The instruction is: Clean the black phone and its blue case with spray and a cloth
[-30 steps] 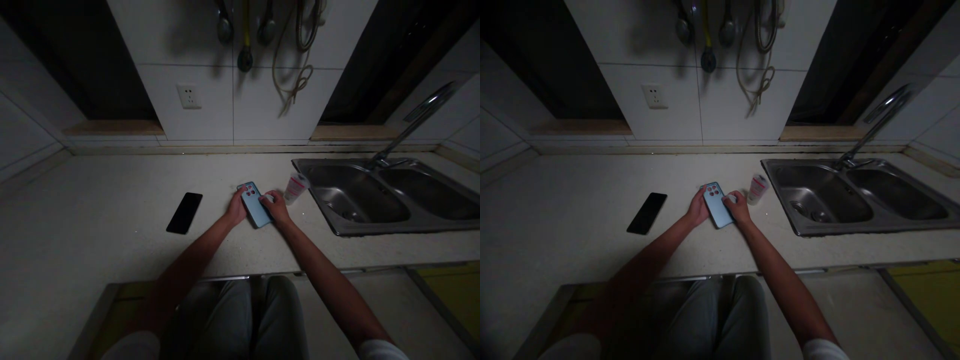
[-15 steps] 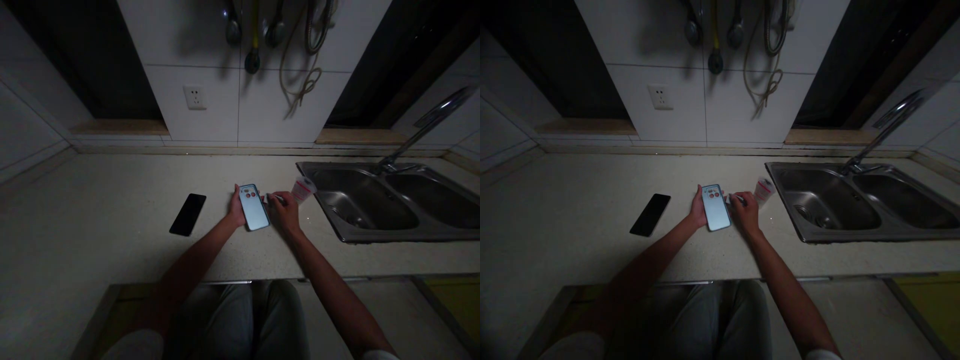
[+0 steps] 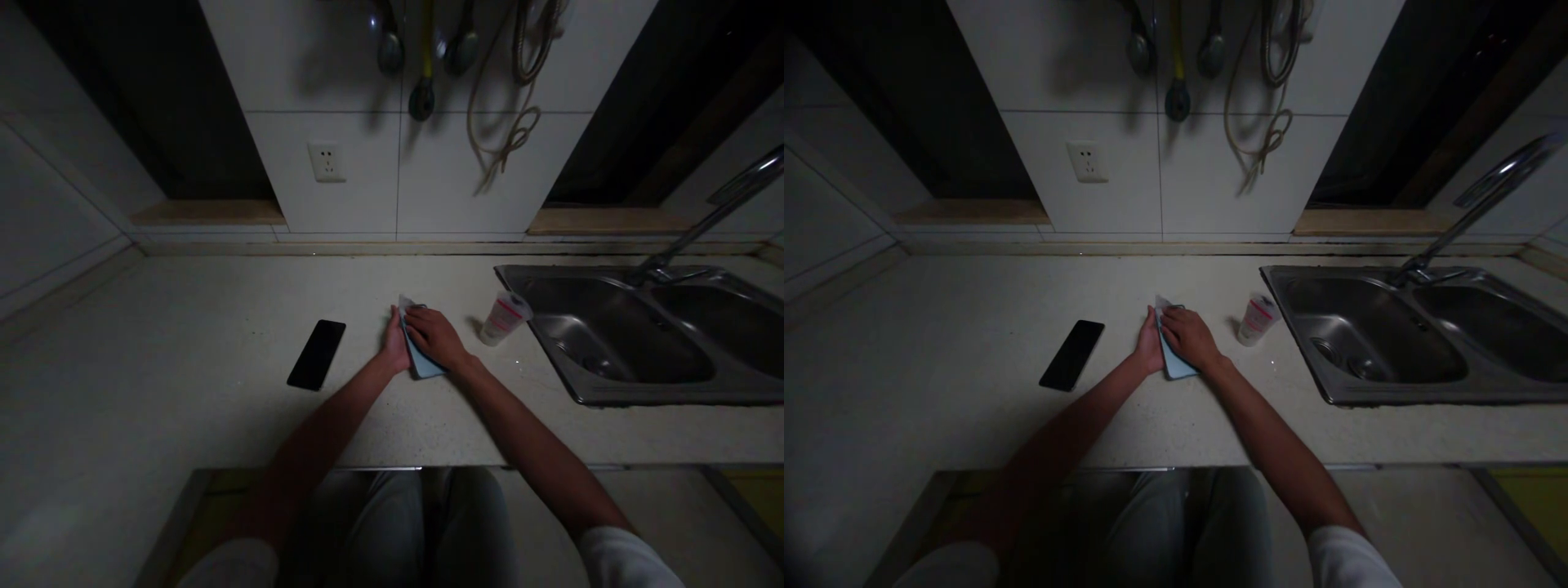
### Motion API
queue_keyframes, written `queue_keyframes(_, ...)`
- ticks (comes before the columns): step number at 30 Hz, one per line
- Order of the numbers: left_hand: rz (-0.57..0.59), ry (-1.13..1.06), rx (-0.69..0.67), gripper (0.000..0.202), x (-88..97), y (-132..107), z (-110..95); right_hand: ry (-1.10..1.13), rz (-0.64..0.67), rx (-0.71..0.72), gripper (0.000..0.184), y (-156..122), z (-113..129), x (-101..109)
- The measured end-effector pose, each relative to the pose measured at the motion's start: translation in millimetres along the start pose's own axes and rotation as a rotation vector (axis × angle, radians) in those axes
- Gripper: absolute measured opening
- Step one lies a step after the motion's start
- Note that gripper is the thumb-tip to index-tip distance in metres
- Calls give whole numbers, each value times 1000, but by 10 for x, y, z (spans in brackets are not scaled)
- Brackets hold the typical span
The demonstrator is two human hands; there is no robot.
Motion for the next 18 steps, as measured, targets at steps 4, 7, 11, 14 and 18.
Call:
queue_keyframes(4,37,3,18,60,-37,-6,24,-18,7,43,35,-93,34,11)
queue_keyframes(7,87,13,54,67,-57,-4,39,10,49,122,34,-143,155,48)
queue_keyframes(11,94,15,68,82,-19,0,-11,47,125,224,30,-233,375,76)
queue_keyframes(14,51,-1,8,80,20,-4,-84,81,156,271,27,-362,526,123)
queue_keyframes(18,83,-1,16,77,-12,-14,-79,106,179,260,24,-570,652,189)
Point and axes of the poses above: each hand's wrist, its own y-axis towards the middle knuckle, its own x-axis out of the back of the hand, z = x × y, the point moved 6 cm from there along y, towards the middle knuckle, and after that the axes turned 2 degrees about y, right-handed, at the moved point
